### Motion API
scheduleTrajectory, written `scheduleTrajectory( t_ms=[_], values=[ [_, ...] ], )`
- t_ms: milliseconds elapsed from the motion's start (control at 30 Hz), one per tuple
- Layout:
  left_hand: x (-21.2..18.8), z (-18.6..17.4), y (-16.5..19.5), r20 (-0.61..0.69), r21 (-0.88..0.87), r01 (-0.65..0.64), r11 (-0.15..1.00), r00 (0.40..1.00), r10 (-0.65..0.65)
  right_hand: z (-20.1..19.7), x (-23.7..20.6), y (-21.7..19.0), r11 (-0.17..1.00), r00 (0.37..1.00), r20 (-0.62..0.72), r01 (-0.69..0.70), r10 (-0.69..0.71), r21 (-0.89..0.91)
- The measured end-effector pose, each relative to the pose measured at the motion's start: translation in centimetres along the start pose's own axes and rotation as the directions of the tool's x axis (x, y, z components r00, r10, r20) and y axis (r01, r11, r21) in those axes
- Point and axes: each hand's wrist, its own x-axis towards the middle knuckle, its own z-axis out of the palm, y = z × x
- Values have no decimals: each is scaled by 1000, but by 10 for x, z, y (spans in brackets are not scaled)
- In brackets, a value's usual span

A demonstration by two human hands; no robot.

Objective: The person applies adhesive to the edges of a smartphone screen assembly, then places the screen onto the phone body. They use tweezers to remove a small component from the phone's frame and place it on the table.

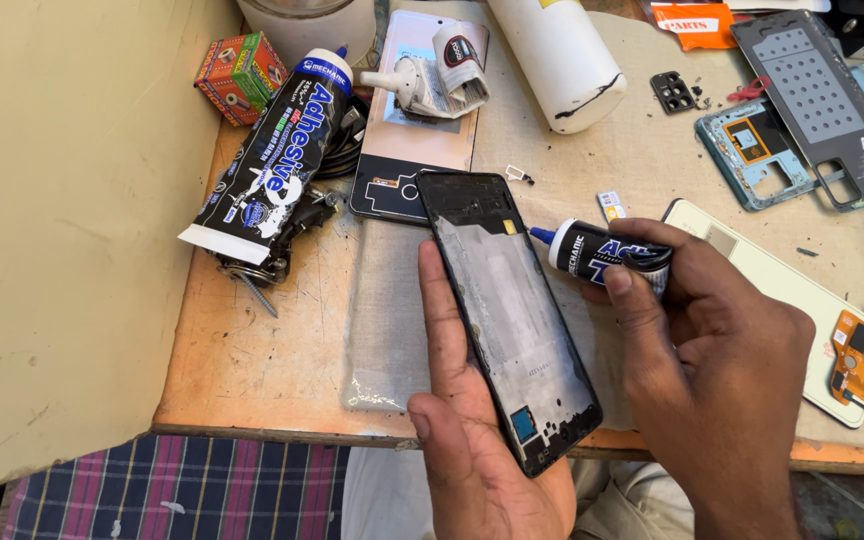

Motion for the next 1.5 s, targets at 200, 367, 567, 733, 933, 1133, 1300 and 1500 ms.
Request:
scheduleTrajectory(
  t_ms=[200,367,567,733,933,1133,1300,1500],
  values=[
    [0,1,1,-1,-22,8,1000,1000,-8,-2,-2,0,999,1000,5,-3,4,-35],
    [0,0,2,4,-17,12,1000,1000,-12,-2,-3,2,1000,1000,16,-25,25,14],
    [0,0,2,8,-20,16,1000,1000,-16,-4,-5,2,998,1000,23,-22,21,53],
    [-2,1,2,11,-12,15,1000,1000,-15,-6,-8,3,999,1000,25,-15,14,37],
    [-1,2,3,9,-15,8,1000,1000,-8,-8,-10,4,999,1000,24,-19,19,29],
    [-1,2,3,2,-10,18,1000,1000,-18,-9,-11,4,999,999,14,-46,47,-22],
    [-1,1,3,4,-9,24,1000,1000,-24,-9,-13,5,997,999,31,-27,25,71],
    [-2,1,1,7,-19,15,1000,1000,-14,-10,-15,8,996,998,36,-52,49,76]
  ],
)
